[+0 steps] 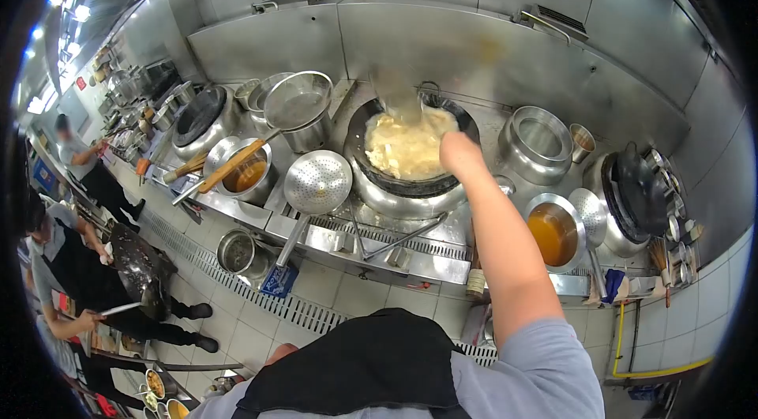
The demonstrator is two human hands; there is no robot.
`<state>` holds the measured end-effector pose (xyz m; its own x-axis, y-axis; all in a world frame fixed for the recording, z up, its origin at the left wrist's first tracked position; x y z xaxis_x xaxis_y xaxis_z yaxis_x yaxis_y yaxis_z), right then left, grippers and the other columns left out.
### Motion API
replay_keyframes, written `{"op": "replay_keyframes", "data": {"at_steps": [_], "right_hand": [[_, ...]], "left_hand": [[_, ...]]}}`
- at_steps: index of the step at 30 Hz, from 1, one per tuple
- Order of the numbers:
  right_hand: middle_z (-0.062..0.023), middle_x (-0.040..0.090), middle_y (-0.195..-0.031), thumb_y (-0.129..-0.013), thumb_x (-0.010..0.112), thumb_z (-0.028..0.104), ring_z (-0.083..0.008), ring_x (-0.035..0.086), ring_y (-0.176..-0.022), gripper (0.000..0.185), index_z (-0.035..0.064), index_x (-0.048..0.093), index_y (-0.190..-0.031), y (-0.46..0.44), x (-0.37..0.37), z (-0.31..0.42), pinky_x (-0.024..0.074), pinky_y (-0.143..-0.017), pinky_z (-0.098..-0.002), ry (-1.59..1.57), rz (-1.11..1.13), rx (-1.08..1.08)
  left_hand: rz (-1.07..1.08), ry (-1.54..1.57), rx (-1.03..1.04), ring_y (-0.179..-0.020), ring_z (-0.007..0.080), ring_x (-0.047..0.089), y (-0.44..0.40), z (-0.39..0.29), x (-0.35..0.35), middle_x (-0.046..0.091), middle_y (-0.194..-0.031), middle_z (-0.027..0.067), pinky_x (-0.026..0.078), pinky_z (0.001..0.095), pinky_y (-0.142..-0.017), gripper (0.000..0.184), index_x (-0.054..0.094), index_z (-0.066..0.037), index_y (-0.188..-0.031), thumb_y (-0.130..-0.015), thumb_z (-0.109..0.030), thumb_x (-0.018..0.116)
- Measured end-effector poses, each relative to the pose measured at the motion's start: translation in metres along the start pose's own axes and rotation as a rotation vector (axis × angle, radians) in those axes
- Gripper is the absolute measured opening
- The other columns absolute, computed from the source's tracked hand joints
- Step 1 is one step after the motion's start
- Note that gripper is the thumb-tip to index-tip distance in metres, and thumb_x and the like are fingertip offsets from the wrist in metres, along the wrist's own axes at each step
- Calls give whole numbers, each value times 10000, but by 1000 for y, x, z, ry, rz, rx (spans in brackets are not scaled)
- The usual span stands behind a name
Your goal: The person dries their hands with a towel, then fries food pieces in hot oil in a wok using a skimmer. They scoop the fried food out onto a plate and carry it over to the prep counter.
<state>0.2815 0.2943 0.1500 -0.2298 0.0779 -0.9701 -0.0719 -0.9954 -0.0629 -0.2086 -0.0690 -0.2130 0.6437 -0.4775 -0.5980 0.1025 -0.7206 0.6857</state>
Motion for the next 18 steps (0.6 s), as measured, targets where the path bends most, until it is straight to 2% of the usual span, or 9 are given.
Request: {"op": "replay_keyframes", "data": {"at_steps": [1,7,9,13,15,18], "right_hand": [[-258,605,-1016,-794,452,27,-376,596,-963,257,-43,632,-963,1,7,4,483,-826,-422,94,116,-21],[-265,610,-982,-782,464,37,-381,599,-942,258,-19,636,-966,55,-42,7,478,-818,-431,100,76,-23],[-273,607,-960,-784,464,46,-392,595,-930,250,-13,629,-961,76,-44,10,472,-815,-440,-71,-40,-62],[-281,605,-927,-791,442,41,-399,591,-925,248,-26,614,-957,92,-16,23,463,-819,-450,-186,8,-153],[-275,610,-921,-790,448,40,-392,597,-919,252,-24,613,-969,81,12,31,469,-813,-446,-97,44,-67],[-268,614,-920,-796,442,38,-389,602,-912,261,-20,610,-986,74,11,34,474,-806,-450,-70,27,-7]], "left_hand": [[1,26,-21,-953,320,592,4,-1,0,641,-872,148,492,421,-790,337,658,-88,-898,-696,-354,613],[71,26,-89,-948,318,598,23,19,15,643,-880,155,492,418,-790,341,658,-85,-898,-713,-365,598],[112,-8,-102,-946,318,599,31,29,18,644,-883,158,491,417,-789,343,658,-83,-898,-718,-369,593],[189,-69,-106,-943,316,603,38,48,19,646,-888,163,491,415,-789,348,658,-81,-898,-729,-376,583],[196,-98,-80,-941,316,605,35,50,15,647,-891,165,491,415,-788,351,658,-79,-898,-735,-380,578],[154,-154,3,-939,315,608,24,41,3,648,-895,169,491,413,-788,355,658,-77,-898,-744,-386,571]]}}
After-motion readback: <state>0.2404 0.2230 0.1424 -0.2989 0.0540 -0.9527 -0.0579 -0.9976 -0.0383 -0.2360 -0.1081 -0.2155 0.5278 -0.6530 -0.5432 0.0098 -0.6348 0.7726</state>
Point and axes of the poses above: each hand's wrist, its own y-axis away from the middle knuckle, its own x-axis out of the palm, z = x × y, the point moved 1 cm from there along -y, towards the middle knuckle
